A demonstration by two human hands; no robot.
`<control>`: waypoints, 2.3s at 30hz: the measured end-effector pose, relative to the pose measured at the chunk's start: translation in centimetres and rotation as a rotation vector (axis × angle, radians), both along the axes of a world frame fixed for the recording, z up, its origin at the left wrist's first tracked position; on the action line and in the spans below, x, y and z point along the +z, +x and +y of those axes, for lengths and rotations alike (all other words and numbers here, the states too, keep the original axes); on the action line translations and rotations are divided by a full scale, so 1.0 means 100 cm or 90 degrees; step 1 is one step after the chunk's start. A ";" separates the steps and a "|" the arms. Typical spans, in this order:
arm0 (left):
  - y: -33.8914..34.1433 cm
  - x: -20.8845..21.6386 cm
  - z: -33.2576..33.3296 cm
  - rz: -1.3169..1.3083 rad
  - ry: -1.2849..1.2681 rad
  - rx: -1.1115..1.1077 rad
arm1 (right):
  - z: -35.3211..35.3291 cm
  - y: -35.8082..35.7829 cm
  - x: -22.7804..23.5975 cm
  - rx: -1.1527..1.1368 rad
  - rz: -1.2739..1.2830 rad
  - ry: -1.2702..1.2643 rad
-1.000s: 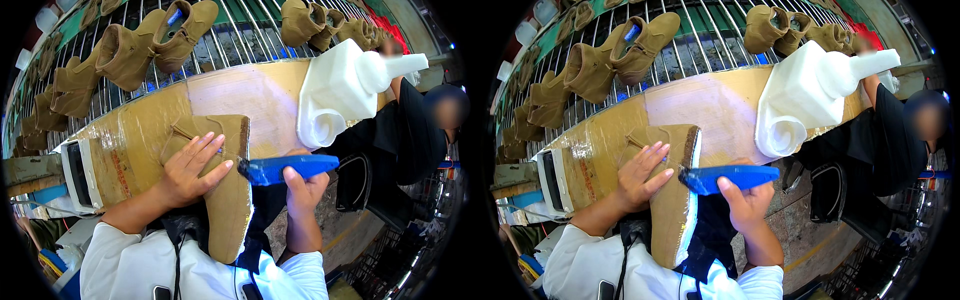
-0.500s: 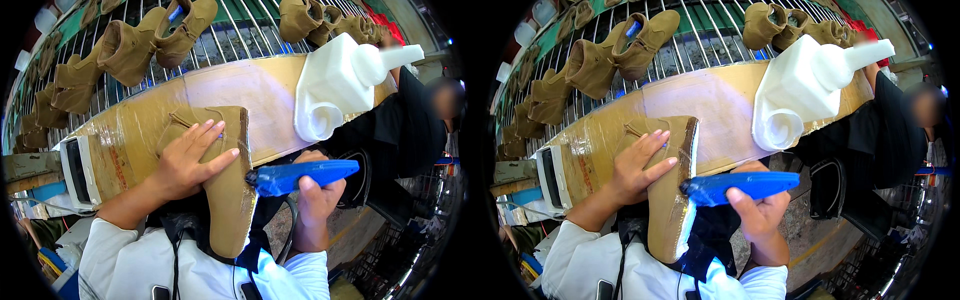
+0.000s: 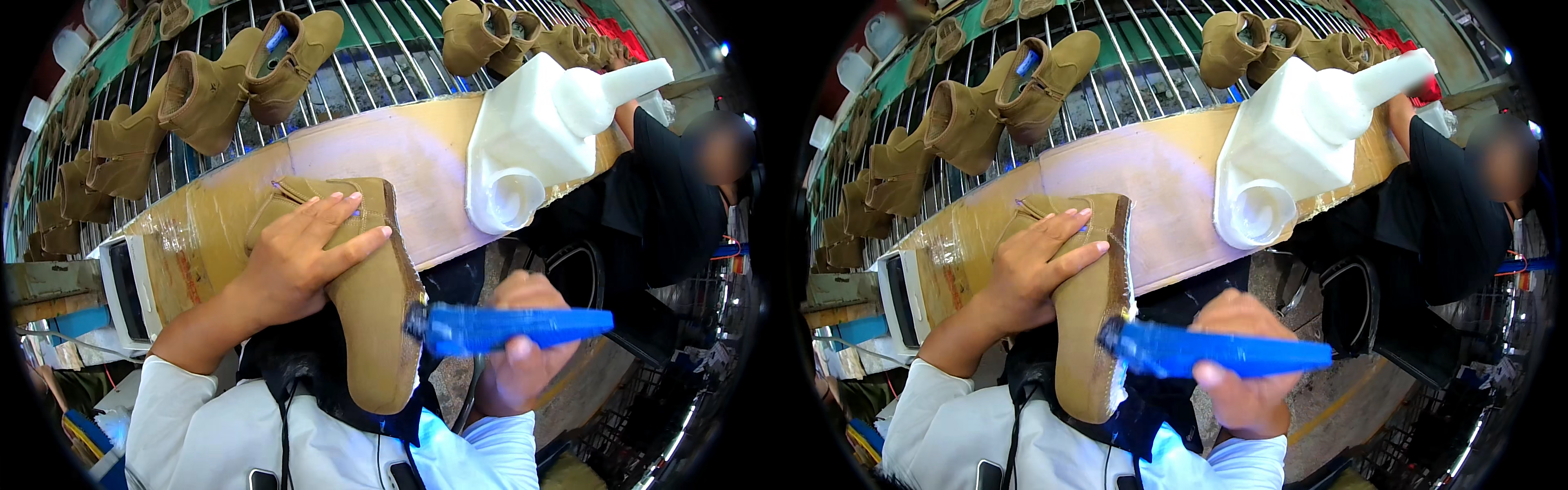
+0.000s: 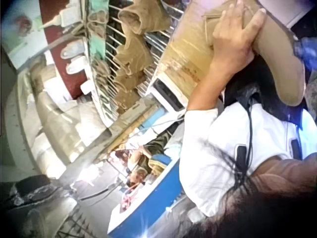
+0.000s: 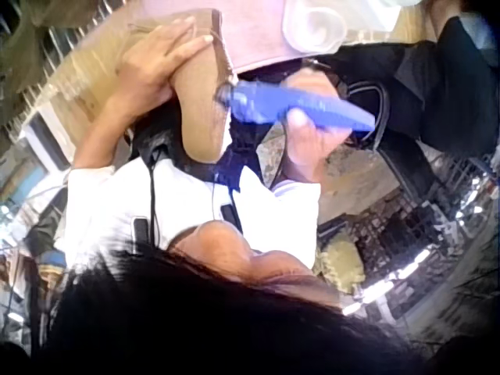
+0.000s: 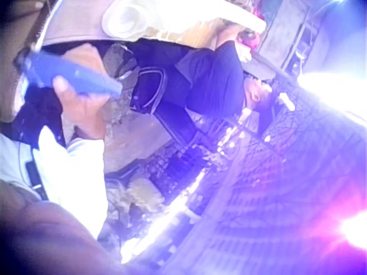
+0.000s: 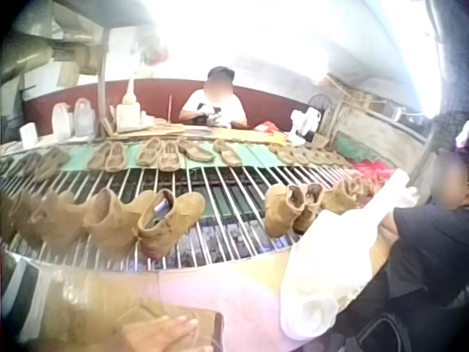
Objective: The person applies glue to the sole of a beige boot using a blue brush. They repeatedly dip the brush into a white container and spread the adhesive along the edge of the boot's sole. The person handles multiple boots one by one, placing them on a metal rack after application.
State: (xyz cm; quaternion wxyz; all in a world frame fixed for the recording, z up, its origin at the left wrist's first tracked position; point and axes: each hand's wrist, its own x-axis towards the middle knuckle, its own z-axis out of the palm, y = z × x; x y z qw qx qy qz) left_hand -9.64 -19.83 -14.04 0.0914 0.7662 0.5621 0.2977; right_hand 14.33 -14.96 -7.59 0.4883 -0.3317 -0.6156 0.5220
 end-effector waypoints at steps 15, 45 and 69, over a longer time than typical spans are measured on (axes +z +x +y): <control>-0.004 0.020 0.014 -0.024 -0.018 0.002 | -0.005 -0.001 -0.049 -0.136 -0.149 0.409; -0.009 0.062 0.066 -0.086 -0.225 -0.020 | 0.033 0.008 0.048 -0.110 -0.187 0.442; -0.048 0.018 -0.005 -0.590 -0.560 0.013 | 0.069 0.062 -0.059 -0.193 -0.397 0.234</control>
